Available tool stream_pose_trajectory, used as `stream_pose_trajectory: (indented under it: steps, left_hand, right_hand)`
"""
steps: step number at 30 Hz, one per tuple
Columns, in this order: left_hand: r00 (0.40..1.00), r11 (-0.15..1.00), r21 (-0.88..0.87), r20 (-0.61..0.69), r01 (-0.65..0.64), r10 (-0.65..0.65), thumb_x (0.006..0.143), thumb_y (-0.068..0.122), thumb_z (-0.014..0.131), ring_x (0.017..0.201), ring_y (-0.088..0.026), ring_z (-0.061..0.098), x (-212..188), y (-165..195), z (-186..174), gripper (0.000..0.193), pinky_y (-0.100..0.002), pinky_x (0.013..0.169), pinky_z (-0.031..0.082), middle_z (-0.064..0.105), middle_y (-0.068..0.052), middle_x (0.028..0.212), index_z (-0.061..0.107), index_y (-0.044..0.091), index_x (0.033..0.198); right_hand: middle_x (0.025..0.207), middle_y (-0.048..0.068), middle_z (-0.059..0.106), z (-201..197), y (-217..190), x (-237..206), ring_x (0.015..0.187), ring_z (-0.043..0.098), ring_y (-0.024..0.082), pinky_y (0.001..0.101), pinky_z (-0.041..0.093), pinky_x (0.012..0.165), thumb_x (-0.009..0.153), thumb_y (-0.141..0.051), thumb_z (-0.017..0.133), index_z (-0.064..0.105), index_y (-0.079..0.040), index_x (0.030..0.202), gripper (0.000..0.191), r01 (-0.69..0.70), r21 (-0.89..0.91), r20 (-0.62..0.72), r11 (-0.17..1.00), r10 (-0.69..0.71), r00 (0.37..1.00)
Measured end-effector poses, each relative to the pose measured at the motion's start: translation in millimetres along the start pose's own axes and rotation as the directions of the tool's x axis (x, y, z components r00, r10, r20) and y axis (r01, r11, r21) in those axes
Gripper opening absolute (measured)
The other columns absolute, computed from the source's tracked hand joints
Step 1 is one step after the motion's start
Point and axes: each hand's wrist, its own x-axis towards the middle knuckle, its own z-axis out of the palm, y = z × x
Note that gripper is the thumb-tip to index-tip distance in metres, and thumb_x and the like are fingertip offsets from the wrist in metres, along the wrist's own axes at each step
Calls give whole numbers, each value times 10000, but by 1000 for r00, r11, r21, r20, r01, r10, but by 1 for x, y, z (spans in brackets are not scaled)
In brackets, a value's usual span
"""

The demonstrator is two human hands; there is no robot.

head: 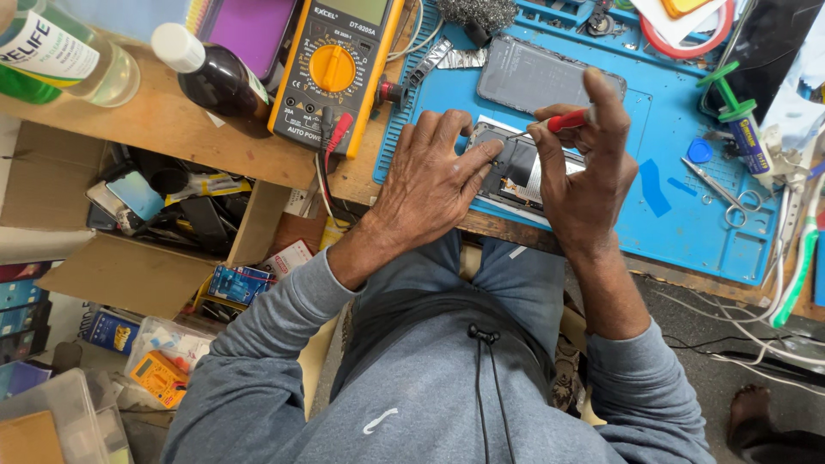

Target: The person uses a red-handled screwdriver to pry and separate the battery from the internal frame of a disassembled smartphone. They repeatedly work along the edges to release adhesive, then connect a charging cable to the phone to test it.

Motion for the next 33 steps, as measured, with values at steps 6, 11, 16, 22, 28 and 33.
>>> stream_pose_trajectory:
  steps: [6, 11, 16, 22, 28, 33]
  left_hand:
    - [998, 995, -89, 18, -51, 53, 905, 465, 775, 1280, -349, 450, -2, -9, -7, 524, -482, 1058, 392, 495, -162, 1413, 687, 127, 1296]
    - [996, 990, -133, 71, -42, 51, 852, 470, 821, 1346, -340, 452, -4, -14, -8, 609, -491, 1120, 376, 509, -112, 1501, 671, 146, 1346]
    - [996, 987, -163, 92, 0, 16, 869, 444, 819, 1347, -325, 470, -6, -14, -8, 620, -478, 1080, 391, 519, -98, 1515, 647, 144, 1385]
    - [993, 993, -111, 110, -37, 49, 858, 449, 812, 1312, -349, 462, -4, -14, -8, 598, -499, 1040, 392, 502, -127, 1491, 655, 146, 1348]
    - [995, 992, -108, 74, -59, 67, 873, 471, 805, 1327, -341, 462, -6, -16, -5, 593, -501, 1066, 390, 507, -123, 1484, 648, 163, 1355]
    - [995, 987, -140, 40, -83, 90, 874, 453, 830, 1328, -347, 472, -8, -20, -4, 688, -492, 1087, 391, 506, -119, 1503, 576, 113, 1416]
  right_hand:
    - [1269, 156, 719, -15, -9, 29, 1133, 751, 207, 307, 653, 956, 1094, 81, 716, 533, -46, 1494, 458, 22, 60, 157, 998, -32, 987]
    - [1060, 134, 727, -11, -9, 44, 882, 738, 158, 286, 622, 775, 988, -43, 923, 663, -42, 1310, 414, 37, -69, 53, 997, -33, 998]
    - [1121, 133, 735, -10, -12, 43, 953, 741, 180, 285, 607, 792, 997, 5, 837, 645, -20, 1325, 381, 76, -24, 105, 997, -73, 992]
    - [1084, 101, 735, -8, -12, 48, 976, 778, 186, 289, 633, 840, 1051, 29, 838, 638, -33, 1358, 372, 92, 8, 172, 996, -92, 981]
    - [1070, 118, 740, -12, -9, 46, 1009, 770, 224, 325, 631, 884, 1015, 106, 740, 606, -14, 1367, 396, 128, 14, 197, 992, -128, 972]
    - [965, 104, 728, -2, 1, 42, 831, 746, 156, 270, 596, 728, 1009, -30, 888, 604, -68, 1401, 485, 50, -44, 63, 998, -47, 997]
